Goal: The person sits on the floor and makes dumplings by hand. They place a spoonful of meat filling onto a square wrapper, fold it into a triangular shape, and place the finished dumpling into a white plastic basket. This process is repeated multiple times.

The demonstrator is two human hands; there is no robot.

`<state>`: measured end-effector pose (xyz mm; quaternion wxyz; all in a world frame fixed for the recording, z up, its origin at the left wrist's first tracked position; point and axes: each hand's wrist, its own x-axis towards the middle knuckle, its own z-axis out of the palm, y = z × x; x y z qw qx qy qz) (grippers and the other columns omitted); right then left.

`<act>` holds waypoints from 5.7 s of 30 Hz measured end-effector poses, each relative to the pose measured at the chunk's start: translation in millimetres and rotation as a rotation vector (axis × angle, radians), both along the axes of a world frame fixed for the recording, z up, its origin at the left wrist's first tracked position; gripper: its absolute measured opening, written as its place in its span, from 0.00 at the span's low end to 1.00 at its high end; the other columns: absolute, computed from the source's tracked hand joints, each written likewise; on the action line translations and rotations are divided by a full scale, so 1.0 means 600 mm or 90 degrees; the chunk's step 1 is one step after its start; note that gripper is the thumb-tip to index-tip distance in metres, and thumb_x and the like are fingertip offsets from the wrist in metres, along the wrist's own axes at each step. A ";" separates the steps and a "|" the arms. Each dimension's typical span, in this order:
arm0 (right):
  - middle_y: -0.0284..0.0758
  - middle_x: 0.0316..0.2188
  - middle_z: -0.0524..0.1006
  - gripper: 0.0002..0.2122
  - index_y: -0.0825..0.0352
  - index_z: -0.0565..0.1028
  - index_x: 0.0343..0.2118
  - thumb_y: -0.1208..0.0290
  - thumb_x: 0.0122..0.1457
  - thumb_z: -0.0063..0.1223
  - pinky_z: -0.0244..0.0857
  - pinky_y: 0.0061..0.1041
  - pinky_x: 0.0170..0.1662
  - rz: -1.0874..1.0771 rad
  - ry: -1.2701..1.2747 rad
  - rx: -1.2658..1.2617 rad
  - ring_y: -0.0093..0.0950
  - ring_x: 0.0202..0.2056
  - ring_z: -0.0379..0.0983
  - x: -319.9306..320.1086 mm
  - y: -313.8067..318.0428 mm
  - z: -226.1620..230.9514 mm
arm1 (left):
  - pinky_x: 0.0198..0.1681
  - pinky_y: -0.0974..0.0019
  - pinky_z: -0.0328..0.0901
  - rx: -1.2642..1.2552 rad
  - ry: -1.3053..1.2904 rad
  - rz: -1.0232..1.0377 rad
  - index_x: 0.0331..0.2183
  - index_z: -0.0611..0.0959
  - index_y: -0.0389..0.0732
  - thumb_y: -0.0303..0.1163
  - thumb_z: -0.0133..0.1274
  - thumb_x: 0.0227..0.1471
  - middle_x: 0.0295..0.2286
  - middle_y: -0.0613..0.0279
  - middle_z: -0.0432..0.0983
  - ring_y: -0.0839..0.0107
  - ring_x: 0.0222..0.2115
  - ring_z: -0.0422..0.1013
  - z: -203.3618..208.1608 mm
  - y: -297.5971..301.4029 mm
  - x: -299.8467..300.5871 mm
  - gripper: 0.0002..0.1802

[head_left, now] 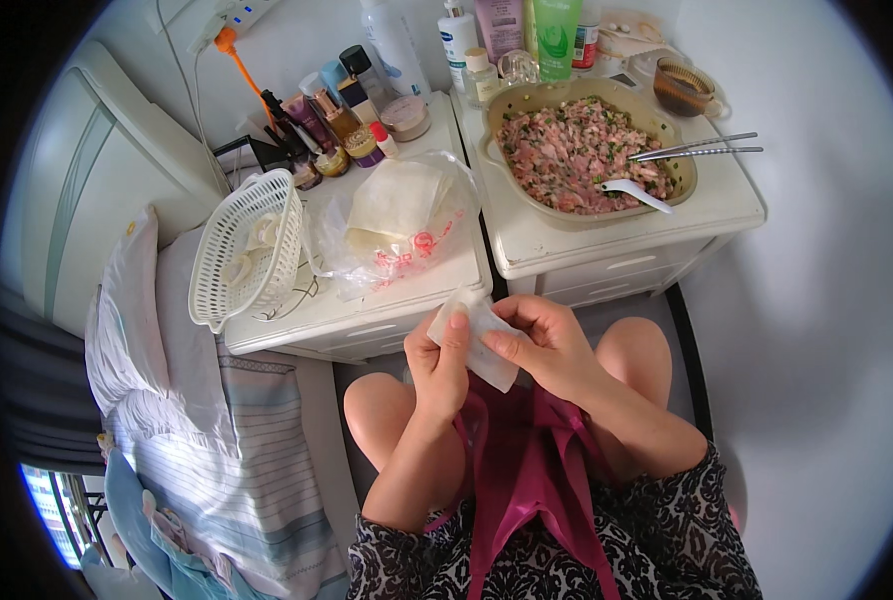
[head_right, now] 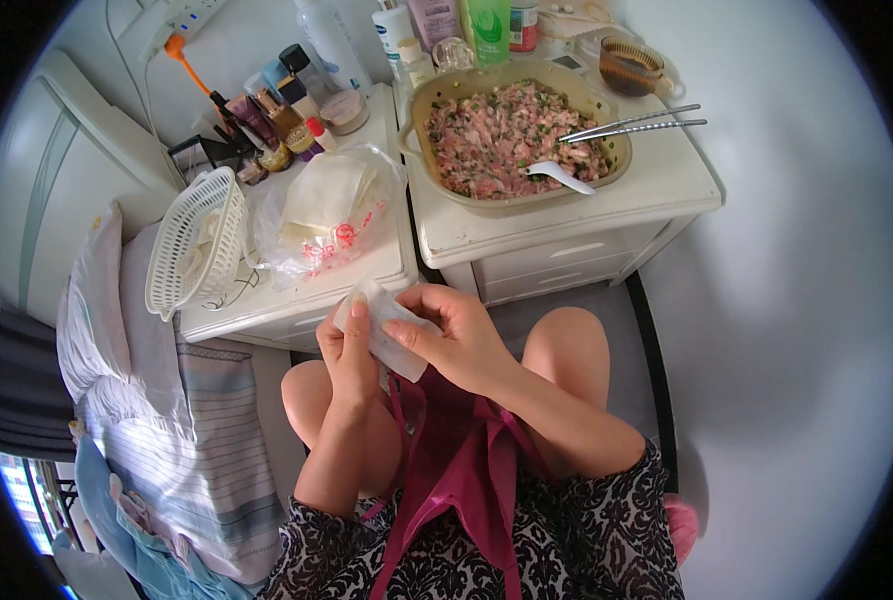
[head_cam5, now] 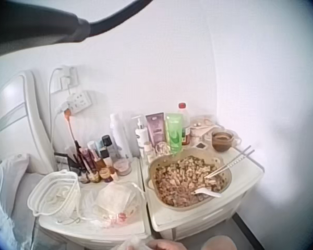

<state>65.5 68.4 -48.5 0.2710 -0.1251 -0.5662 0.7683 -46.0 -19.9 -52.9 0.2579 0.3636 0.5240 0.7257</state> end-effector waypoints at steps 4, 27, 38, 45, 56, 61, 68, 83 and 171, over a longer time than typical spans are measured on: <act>0.29 0.30 0.73 0.11 0.72 0.71 0.38 0.71 0.55 0.53 0.63 0.14 0.34 0.033 -0.040 0.037 0.14 0.32 0.68 0.004 0.006 0.002 | 0.24 0.78 0.58 -0.013 0.056 0.010 0.28 0.78 0.35 0.36 0.43 0.58 0.20 0.72 0.71 0.85 0.22 0.62 -0.003 -0.003 -0.008 0.15; 0.31 0.29 0.75 0.14 0.74 0.73 0.34 0.68 0.51 0.57 0.63 0.17 0.35 0.195 -0.131 0.163 0.16 0.32 0.68 0.014 0.050 0.009 | 0.21 0.78 0.61 -0.227 0.090 -0.184 0.25 0.78 0.36 0.37 0.46 0.56 0.17 0.69 0.71 0.83 0.18 0.65 0.013 -0.019 -0.056 0.16; 0.30 0.29 0.75 0.11 0.72 0.72 0.35 0.70 0.53 0.55 0.63 0.16 0.31 0.216 -0.257 0.199 0.15 0.28 0.69 0.014 0.097 0.061 | 0.37 0.72 0.70 -0.188 -0.319 -0.239 0.38 0.77 0.34 0.23 0.57 0.44 0.32 0.60 0.76 0.73 0.33 0.73 -0.002 -0.020 -0.014 0.15; 0.32 0.29 0.74 0.25 0.70 0.67 0.43 0.74 0.40 0.66 0.63 0.18 0.30 0.193 -0.220 0.156 0.18 0.29 0.69 0.036 0.092 0.033 | 0.31 0.75 0.69 -0.153 -0.178 -0.157 0.35 0.79 0.33 0.23 0.57 0.45 0.28 0.62 0.77 0.78 0.28 0.72 -0.013 -0.015 -0.004 0.11; 0.30 0.22 0.71 0.30 0.66 0.64 0.48 0.81 0.38 0.63 0.60 0.18 0.28 0.129 -0.283 0.371 0.17 0.26 0.67 0.029 0.078 0.047 | 0.36 0.76 0.65 -0.142 -0.020 -0.104 0.38 0.78 0.31 0.24 0.55 0.48 0.33 0.62 0.76 0.80 0.32 0.69 0.003 -0.031 0.012 0.13; 0.37 0.27 0.74 0.30 0.66 0.67 0.45 0.76 0.34 0.67 0.64 0.27 0.34 0.120 -0.336 0.343 0.28 0.30 0.71 0.029 0.077 0.056 | 0.38 0.75 0.66 -0.128 -0.141 -0.123 0.40 0.77 0.33 0.23 0.53 0.49 0.34 0.62 0.76 0.77 0.34 0.70 -0.018 -0.027 0.011 0.13; 0.33 0.25 0.75 0.26 0.69 0.68 0.43 0.75 0.38 0.67 0.64 0.19 0.30 0.093 -0.223 0.136 0.19 0.27 0.70 0.045 0.075 0.035 | 0.45 0.62 0.68 -0.053 -0.433 -0.162 0.41 0.75 0.37 0.28 0.49 0.53 0.39 0.58 0.73 0.68 0.40 0.71 -0.023 -0.023 0.014 0.12; 0.30 0.29 0.76 0.09 0.72 0.76 0.34 0.75 0.51 0.57 0.62 0.15 0.37 -0.227 0.083 -0.253 0.17 0.32 0.69 0.019 -0.013 -0.041 | 0.47 0.61 0.66 0.042 -0.520 -0.070 0.38 0.77 0.38 0.25 0.50 0.51 0.42 0.60 0.70 0.67 0.42 0.69 -0.027 -0.003 0.057 0.09; 0.35 0.45 0.72 0.31 0.68 0.56 0.56 0.69 0.44 0.42 0.45 0.41 0.57 0.139 -0.079 0.799 0.40 0.53 0.58 0.055 0.155 0.160 | 0.51 0.59 0.62 -0.035 -0.617 -0.363 0.46 0.69 0.33 0.27 0.37 0.58 0.46 0.52 0.67 0.63 0.47 0.66 0.060 0.057 0.029 0.15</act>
